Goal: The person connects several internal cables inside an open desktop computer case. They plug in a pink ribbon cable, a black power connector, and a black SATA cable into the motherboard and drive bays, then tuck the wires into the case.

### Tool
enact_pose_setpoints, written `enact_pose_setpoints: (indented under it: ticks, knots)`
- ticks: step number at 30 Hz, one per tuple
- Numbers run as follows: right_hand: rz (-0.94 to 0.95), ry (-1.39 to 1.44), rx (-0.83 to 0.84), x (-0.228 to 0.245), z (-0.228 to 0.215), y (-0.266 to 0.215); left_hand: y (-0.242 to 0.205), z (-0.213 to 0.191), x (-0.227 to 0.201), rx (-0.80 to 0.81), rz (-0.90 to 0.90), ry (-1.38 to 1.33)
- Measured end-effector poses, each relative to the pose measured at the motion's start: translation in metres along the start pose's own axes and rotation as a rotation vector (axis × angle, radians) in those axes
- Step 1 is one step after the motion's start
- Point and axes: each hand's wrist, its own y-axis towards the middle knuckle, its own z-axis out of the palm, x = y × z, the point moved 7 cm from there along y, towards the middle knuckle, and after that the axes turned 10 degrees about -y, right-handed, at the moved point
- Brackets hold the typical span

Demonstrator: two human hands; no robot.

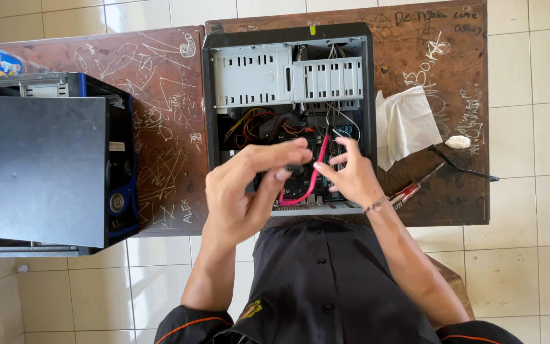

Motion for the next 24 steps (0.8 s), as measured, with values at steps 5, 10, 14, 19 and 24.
enact_pose_setpoints:
  ticks: [5, 10, 14, 19, 24]
  knots:
    - [-0.136, 0.317, 0.172, -0.024, 0.044, 0.033, -0.008, -0.006, -0.008, -0.019, 0.053, -0.026]
    - [-0.288, 0.514, 0.064, 0.013, 0.018, 0.039, -0.008, -0.019, 0.01, -0.021, 0.055, -0.021]
    - [-0.574, 0.32, -0.155, 0.06, -0.033, 0.032, -0.005, -0.027, 0.034, -0.109, 0.099, 0.014]
    - [-0.882, -0.065, -0.43, 0.125, -0.072, 0.0, 0.007, -0.024, 0.055, -0.146, 0.173, 0.078]
    - [-1.206, -0.29, -0.667, 0.171, -0.073, -0.046, 0.025, -0.007, 0.035, -0.102, 0.234, 0.079]
